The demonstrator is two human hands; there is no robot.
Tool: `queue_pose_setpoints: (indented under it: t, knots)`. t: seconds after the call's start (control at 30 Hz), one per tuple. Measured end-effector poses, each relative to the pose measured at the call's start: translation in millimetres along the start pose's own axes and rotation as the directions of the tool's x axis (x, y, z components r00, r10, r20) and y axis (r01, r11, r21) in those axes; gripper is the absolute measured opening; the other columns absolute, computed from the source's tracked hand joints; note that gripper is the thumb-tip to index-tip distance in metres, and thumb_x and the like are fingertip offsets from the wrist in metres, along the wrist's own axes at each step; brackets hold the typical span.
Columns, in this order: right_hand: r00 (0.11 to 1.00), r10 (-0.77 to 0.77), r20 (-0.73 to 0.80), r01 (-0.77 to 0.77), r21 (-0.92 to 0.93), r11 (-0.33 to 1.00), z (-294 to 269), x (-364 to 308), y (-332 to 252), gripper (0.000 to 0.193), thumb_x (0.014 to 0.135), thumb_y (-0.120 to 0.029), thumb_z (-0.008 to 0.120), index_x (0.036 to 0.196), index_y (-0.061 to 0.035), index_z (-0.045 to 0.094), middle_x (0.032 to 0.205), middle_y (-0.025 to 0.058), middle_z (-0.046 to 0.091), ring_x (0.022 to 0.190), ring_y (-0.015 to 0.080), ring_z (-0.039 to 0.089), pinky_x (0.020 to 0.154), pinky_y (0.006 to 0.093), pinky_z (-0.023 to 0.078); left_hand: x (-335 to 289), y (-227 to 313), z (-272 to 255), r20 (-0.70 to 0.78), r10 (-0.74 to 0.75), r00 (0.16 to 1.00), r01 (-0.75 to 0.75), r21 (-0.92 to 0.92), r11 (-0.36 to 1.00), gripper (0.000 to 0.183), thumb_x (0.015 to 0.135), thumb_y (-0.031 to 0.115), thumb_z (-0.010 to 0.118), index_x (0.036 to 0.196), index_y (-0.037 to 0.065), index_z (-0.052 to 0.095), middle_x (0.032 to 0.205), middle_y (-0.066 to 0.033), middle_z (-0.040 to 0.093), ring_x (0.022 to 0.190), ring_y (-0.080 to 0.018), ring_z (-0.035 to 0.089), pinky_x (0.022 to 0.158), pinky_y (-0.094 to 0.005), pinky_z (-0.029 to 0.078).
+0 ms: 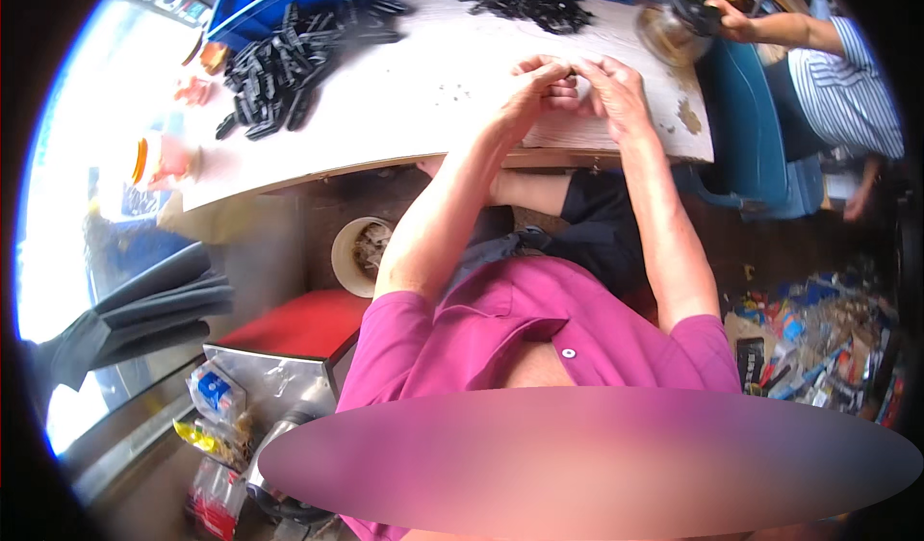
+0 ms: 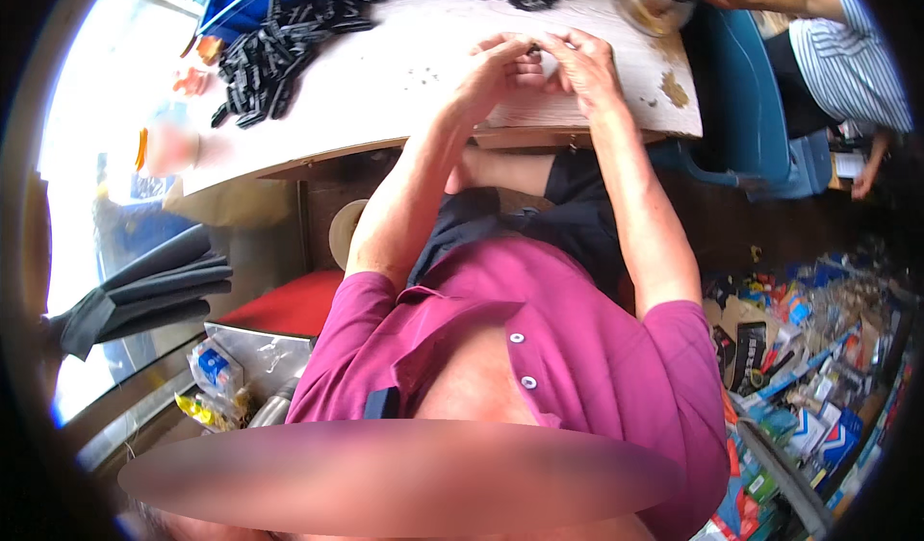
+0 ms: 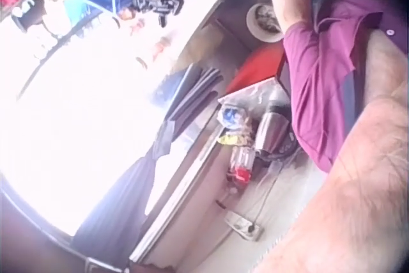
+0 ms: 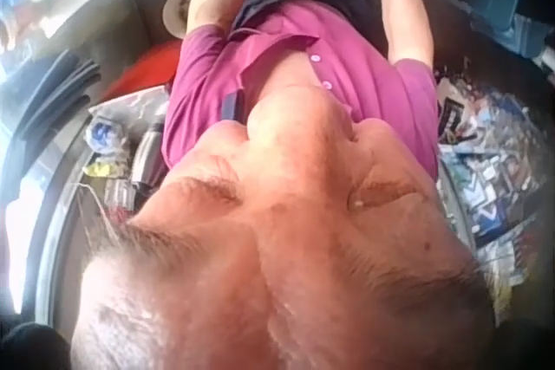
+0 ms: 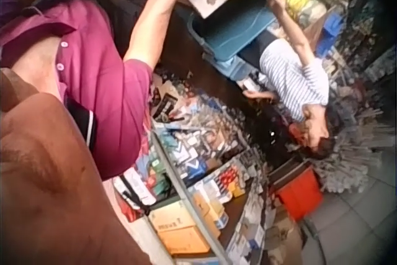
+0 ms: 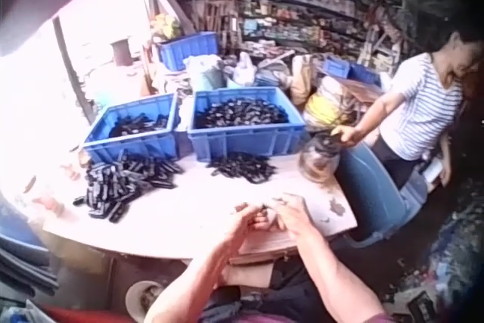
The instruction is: The person repeatedly picks up small plastic components and larger plastic parts from the table and assembles them together by hand.
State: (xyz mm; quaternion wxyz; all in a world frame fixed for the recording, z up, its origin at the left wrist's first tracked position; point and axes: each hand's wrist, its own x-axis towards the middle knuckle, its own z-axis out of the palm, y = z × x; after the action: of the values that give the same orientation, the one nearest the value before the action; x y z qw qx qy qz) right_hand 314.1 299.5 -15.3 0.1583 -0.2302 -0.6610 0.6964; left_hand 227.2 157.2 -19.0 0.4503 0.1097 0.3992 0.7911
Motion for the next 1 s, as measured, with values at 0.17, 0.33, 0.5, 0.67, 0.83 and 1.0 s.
queue_pose_setpoints:
  t: [0.17, 0.33, 0.5, 0.67, 0.83, 1.0]
  knots:
    - [1.000, 0.005, 0.029, -0.008, 0.094, 0.996, 5, -6, -5, 0.023, 0.088, -0.025, 0.068, 0.094, -0.0030, 0.067, 0.046, -0.0021, 0.046, 0.038, 0.0067, 0.042, 0.043, 0.0242, 0.046, -3, -10, -2, -0.061, 0.064, 0.996, -0.066, -0.041, 0.997, 0.015, 0.085, 0.007, 0.065, 0.097, 0.001, 0.059, 0.087, -0.0104, 0.065, 0.076, -0.0181, 0.065, 0.073, -0.0300, 0.056]
    - [0.995, -0.054, 0.087, 0.041, 0.145, 0.989, 2, -12, -6, 0.021, 0.088, -0.025, 0.068, 0.093, -0.0043, 0.066, 0.048, -0.0020, 0.047, 0.041, 0.0065, 0.046, 0.045, 0.0242, 0.047, -3, -12, -3, -0.078, 0.072, 0.994, -0.080, -0.100, 0.992, 0.016, 0.085, 0.005, 0.063, 0.099, 0.001, 0.058, 0.088, -0.0113, 0.065, 0.075, -0.0186, 0.065, 0.073, -0.0294, 0.056]
    - [0.995, -0.027, 0.101, 0.020, 0.071, 0.997, 5, -11, -4, 0.021, 0.084, -0.022, 0.072, 0.093, -0.0044, 0.065, 0.054, -0.0022, 0.053, 0.043, 0.0059, 0.048, 0.047, 0.0227, 0.047, -10, -10, 0, -0.069, 0.121, 0.990, -0.124, -0.048, 0.991, 0.009, 0.087, 0.004, 0.061, 0.094, 0.001, 0.058, 0.080, -0.0103, 0.064, 0.067, -0.0171, 0.064, 0.065, -0.0287, 0.058]
    - [0.992, -0.044, 0.119, 0.015, 0.236, 0.972, -3, -11, 3, 0.016, 0.085, -0.014, 0.069, 0.095, -0.0036, 0.062, 0.047, 0.0011, 0.047, 0.043, 0.0138, 0.051, 0.054, 0.0327, 0.053, -20, -7, -24, -0.087, 0.529, 0.844, -0.358, 0.643, 0.677, 0.020, 0.087, 0.013, 0.064, 0.105, 0.005, 0.062, 0.080, -0.0054, 0.063, 0.063, -0.0109, 0.058, 0.059, -0.0263, 0.049]
    - [0.994, -0.043, 0.100, 0.016, 0.260, 0.965, -6, -10, 6, 0.017, 0.084, -0.014, 0.071, 0.094, -0.0044, 0.062, 0.049, -0.0003, 0.046, 0.044, 0.0135, 0.051, 0.054, 0.0343, 0.054, -27, 80, -102, 0.216, 0.838, 0.501, 0.206, 0.911, -0.358, 0.033, 0.084, 0.012, 0.062, 0.115, 0.003, 0.059, 0.092, -0.0155, 0.066, 0.083, -0.0282, 0.061, 0.085, -0.0360, 0.045]
    - [0.995, -0.039, 0.093, 0.017, 0.231, 0.973, -1, -9, 3, 0.014, 0.085, -0.015, 0.069, 0.092, -0.0061, 0.062, 0.049, -0.0001, 0.048, 0.046, 0.0137, 0.053, 0.054, 0.0345, 0.054, -28, 105, -134, 0.109, 0.737, 0.667, 0.323, 0.849, -0.418, 0.029, 0.087, 0.020, 0.059, 0.110, 0.003, 0.061, 0.093, -0.0167, 0.066, 0.090, -0.0325, 0.061, 0.088, -0.0402, 0.044]
